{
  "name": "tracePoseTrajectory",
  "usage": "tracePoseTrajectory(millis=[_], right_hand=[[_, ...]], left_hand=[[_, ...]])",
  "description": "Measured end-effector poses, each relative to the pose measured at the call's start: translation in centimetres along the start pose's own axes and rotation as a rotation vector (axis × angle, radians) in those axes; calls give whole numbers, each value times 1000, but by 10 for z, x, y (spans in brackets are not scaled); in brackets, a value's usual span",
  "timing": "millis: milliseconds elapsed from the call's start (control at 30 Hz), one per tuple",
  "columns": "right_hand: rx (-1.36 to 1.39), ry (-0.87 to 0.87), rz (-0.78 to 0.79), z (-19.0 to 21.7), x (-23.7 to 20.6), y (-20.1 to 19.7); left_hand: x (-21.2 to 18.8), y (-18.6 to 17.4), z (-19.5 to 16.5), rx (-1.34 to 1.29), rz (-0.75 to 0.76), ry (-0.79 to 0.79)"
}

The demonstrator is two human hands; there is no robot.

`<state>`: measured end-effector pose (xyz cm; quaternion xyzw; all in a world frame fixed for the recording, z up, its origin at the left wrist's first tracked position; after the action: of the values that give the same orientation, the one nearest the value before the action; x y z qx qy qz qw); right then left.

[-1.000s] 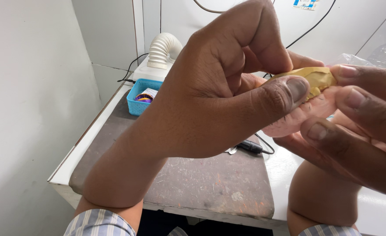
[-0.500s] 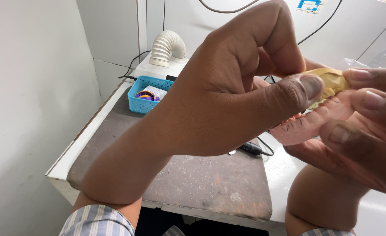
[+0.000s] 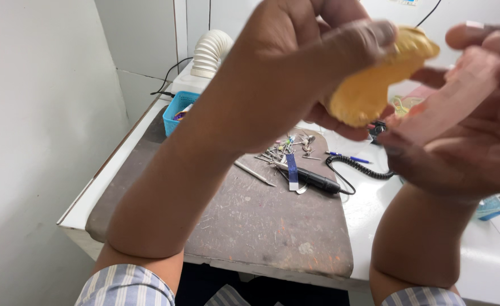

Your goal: The person fits a pink denture onto a yellow dental cast, uses a rotary tool to grind a small tooth-shaped piece, and repeatedly checks the fit by seating and removing the denture. They also use a metal probe to adjust the seating of the prosthesis on the cast.

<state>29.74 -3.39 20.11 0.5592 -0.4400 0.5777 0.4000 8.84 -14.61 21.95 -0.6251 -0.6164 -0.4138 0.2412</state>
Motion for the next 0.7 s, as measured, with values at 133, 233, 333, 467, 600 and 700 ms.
tracePoseTrajectory(millis=[133, 233, 333, 467, 600, 700], right_hand=[[36, 297, -180, -47, 9, -7], [-145, 521, 75, -71, -5, 5], [-363, 551, 576, -82, -54, 39], [-375, 583, 928, -84, -125, 72], [-329, 250, 884, -87, -140, 82], [-381, 386, 802, -95, -134, 81]], left_hand=[[21, -34, 26, -45, -78, -148], [25, -67, 47, 91, -172, -285], [3, -96, 75, 153, -266, -481], [-36, -117, 137, 241, -391, -859], [-67, -138, 175, 195, -408, -1084], [-82, -150, 187, 110, -437, -1204]])
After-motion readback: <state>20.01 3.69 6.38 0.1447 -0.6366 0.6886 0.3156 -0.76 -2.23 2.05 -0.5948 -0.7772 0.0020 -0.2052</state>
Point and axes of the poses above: each hand's wrist, its own x-axis towards the middle knuckle, its own y-axis out of the palm, z = x × y, the point moved 2 cm from there along x, towards the middle knuckle, and after that the axes turned 14 degrees about -z, right-handed, at the moved point
